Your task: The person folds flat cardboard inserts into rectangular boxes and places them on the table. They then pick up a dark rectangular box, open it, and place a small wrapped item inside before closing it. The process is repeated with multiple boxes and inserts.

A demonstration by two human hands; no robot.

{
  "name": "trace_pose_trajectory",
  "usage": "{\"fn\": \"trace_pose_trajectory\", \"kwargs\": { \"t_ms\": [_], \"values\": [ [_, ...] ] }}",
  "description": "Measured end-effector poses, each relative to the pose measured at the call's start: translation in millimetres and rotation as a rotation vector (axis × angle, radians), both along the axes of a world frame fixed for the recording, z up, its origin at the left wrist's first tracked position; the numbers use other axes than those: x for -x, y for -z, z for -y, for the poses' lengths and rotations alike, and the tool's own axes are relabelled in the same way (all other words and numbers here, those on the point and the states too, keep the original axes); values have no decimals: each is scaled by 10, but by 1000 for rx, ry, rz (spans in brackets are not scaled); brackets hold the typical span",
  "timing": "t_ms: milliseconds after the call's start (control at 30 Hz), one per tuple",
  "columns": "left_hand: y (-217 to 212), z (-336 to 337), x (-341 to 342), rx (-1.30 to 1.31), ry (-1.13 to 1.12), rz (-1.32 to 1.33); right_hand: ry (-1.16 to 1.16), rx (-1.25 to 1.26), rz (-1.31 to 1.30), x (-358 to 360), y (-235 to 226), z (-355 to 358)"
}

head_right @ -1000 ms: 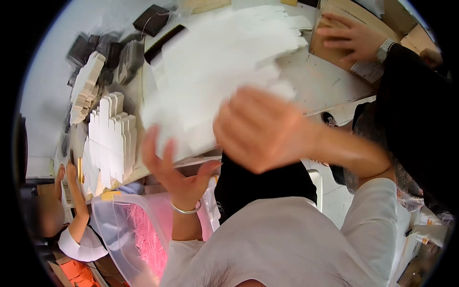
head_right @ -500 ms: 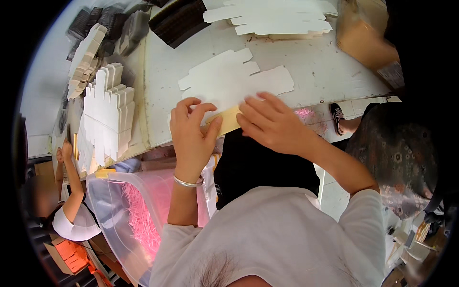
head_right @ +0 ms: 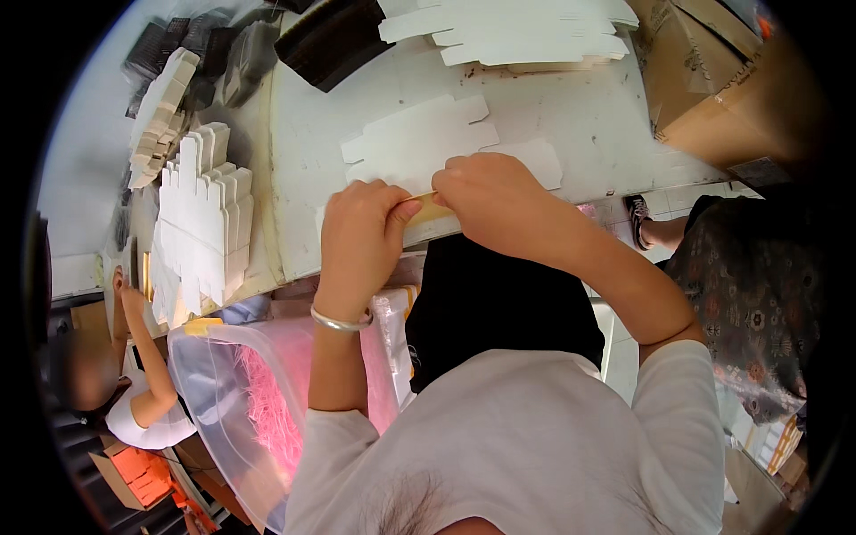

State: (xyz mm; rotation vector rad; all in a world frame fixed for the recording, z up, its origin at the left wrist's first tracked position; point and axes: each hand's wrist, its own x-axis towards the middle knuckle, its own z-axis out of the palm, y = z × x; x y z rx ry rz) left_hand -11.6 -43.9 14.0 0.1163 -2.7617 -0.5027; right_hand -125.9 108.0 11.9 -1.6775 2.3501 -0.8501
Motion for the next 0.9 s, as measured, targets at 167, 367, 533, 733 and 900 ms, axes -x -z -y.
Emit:
{"fn": "trace_pose_trajectory", "kwargs": {
  "t_ms": [167, 367, 533, 733, 900],
  "values": [
    [-150, -282, -263, -132, -240, -37, 33, 130, 439, -168, -55, -52],
    [-106, 12, -272, -281, -174, 40, -148, 318, 436, -302, 5, -245],
    [-237, 270, 114, -195, -57, 168, -200, 190, -206, -99, 130, -596],
    [-112, 298, 386, -178, 157, 110, -114, 89, -29, -86, 102, -493],
    [-124, 322, 405, -244, 196, 131, 62, 308, -267, -79, 108, -150]
  ]
}}
